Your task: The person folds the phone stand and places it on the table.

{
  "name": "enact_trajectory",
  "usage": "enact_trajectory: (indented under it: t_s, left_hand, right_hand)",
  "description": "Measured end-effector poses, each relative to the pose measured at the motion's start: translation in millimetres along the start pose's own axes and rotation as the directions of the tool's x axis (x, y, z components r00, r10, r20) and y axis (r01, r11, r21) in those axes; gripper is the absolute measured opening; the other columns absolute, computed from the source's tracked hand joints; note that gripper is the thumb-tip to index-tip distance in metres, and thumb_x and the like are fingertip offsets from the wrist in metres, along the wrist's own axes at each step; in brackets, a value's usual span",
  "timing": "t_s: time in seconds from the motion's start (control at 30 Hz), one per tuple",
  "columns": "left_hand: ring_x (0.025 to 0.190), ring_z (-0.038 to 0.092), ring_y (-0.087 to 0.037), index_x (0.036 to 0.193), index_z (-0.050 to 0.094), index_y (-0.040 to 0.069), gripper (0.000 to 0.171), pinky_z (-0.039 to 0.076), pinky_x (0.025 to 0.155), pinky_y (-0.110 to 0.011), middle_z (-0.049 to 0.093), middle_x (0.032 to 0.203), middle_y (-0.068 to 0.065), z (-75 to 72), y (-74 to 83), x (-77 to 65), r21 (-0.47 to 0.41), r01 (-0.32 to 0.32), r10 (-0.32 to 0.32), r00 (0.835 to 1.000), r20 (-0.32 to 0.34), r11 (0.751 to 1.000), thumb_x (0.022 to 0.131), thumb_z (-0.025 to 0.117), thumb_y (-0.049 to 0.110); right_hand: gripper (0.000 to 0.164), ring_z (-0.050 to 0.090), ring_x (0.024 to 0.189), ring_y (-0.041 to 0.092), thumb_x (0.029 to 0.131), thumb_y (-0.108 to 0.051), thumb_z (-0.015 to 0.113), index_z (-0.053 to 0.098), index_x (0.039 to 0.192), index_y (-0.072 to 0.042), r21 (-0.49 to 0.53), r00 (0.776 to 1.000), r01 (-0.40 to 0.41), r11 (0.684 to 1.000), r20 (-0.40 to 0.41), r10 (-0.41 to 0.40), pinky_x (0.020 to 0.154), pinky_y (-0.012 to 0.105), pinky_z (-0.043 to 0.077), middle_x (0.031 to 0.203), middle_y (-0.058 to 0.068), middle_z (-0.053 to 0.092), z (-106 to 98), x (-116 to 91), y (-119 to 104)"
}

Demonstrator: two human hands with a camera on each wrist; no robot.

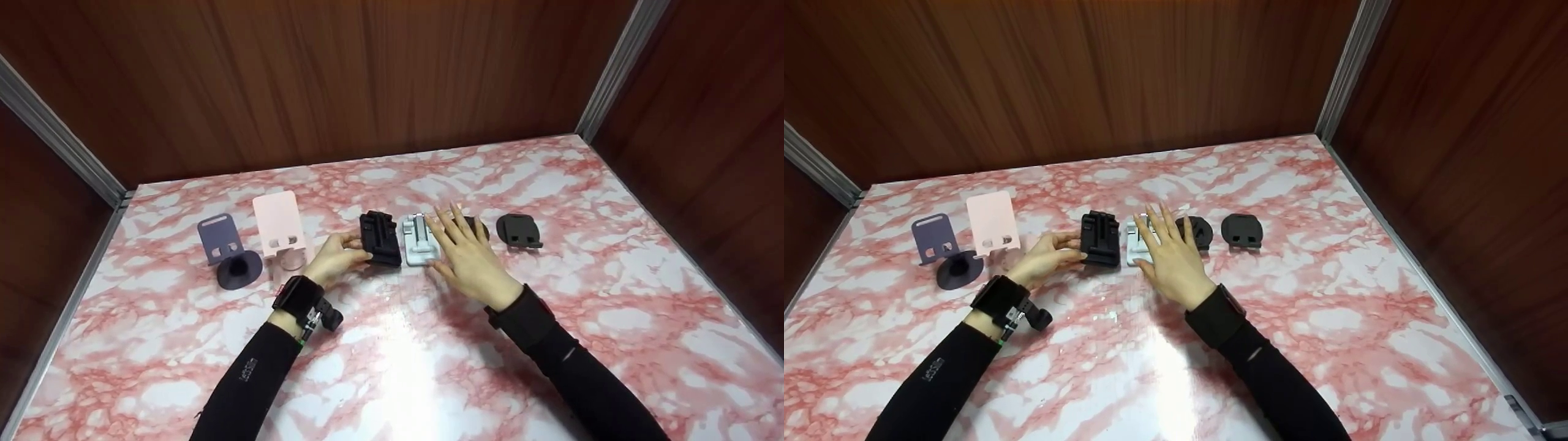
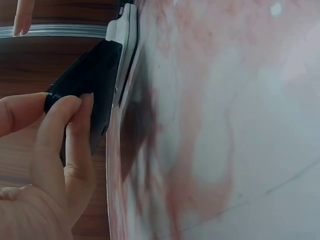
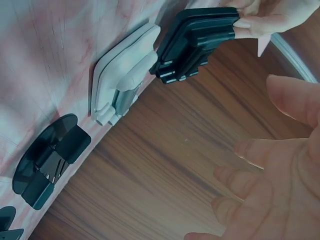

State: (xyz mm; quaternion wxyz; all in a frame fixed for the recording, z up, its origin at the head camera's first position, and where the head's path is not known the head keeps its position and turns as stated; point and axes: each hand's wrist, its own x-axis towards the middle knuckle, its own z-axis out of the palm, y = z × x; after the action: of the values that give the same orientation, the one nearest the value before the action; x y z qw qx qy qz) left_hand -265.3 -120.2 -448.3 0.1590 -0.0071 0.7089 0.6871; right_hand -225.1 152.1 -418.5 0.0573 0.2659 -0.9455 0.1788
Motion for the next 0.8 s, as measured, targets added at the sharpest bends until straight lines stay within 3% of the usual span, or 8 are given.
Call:
enact_trajectory:
  t_s: [0.27, 0.5, 0.67, 0.8]
  left_hand:
    - [0.095, 0.068, -0.015, 0.157, 0.037, -0.018, 0.064, 0.066, 0.082, -0.017, 0.062, 0.124, -0.017, 0.0, -5.4, 2.6, 0.018, 0.012, -0.012, 1.000, -0.001, 1.000, 0.097, 0.058, -0.016]
    - [0.121, 0.070, -0.035, 0.160, 0.038, -0.014, 0.065, 0.067, 0.101, -0.031, 0.058, 0.124, -0.015, -1.4, -4.1, 4.6, 0.054, 0.035, -0.034, 0.999, -0.015, 0.998, 0.097, 0.058, -0.017]
    - [0.118, 0.070, -0.033, 0.162, 0.039, -0.008, 0.066, 0.067, 0.102, -0.033, 0.060, 0.136, -0.028, -0.1, -1.2, 0.5, 0.164, 0.008, -0.006, 1.000, -0.014, 0.986, 0.099, 0.059, -0.012]
    - [0.120, 0.070, -0.033, 0.161, 0.042, -0.009, 0.065, 0.067, 0.100, -0.032, 0.062, 0.143, -0.035, 0.9, 2.0, -6.3, 0.279, -0.020, 0.025, 1.000, -0.014, 0.960, 0.099, 0.062, -0.004]
  right_hand:
    - [0.073, 0.016, 0.167, 0.053, 0.109, -0.028, 0.063, 0.030, 0.170, -0.002, 0.006, 1.000, 0.008, 1.000, 0.015, -0.008, 0.133, 0.081, 0.013, 0.177, 0.030, 0.024, 1, 0, 1]
    - [0.073, 0.015, 0.168, 0.053, 0.109, -0.028, 0.064, 0.031, 0.169, -0.001, 0.012, 1.000, -0.001, 1.000, 0.017, 0.001, 0.134, 0.080, 0.009, 0.178, 0.030, 0.022, 2, 1, 1]
    - [0.074, 0.014, 0.168, 0.053, 0.110, -0.029, 0.062, 0.029, 0.170, -0.002, 0.006, 0.999, -0.006, 1.000, 0.031, 0.006, 0.135, 0.079, 0.007, 0.178, 0.030, 0.020, 2, 1, 1]
    - [0.074, 0.013, 0.168, 0.053, 0.110, -0.030, 0.061, 0.028, 0.170, -0.001, 0.010, 0.999, -0.013, 1.000, 0.041, 0.012, 0.136, 0.078, 0.006, 0.178, 0.030, 0.019, 2, 1, 1]
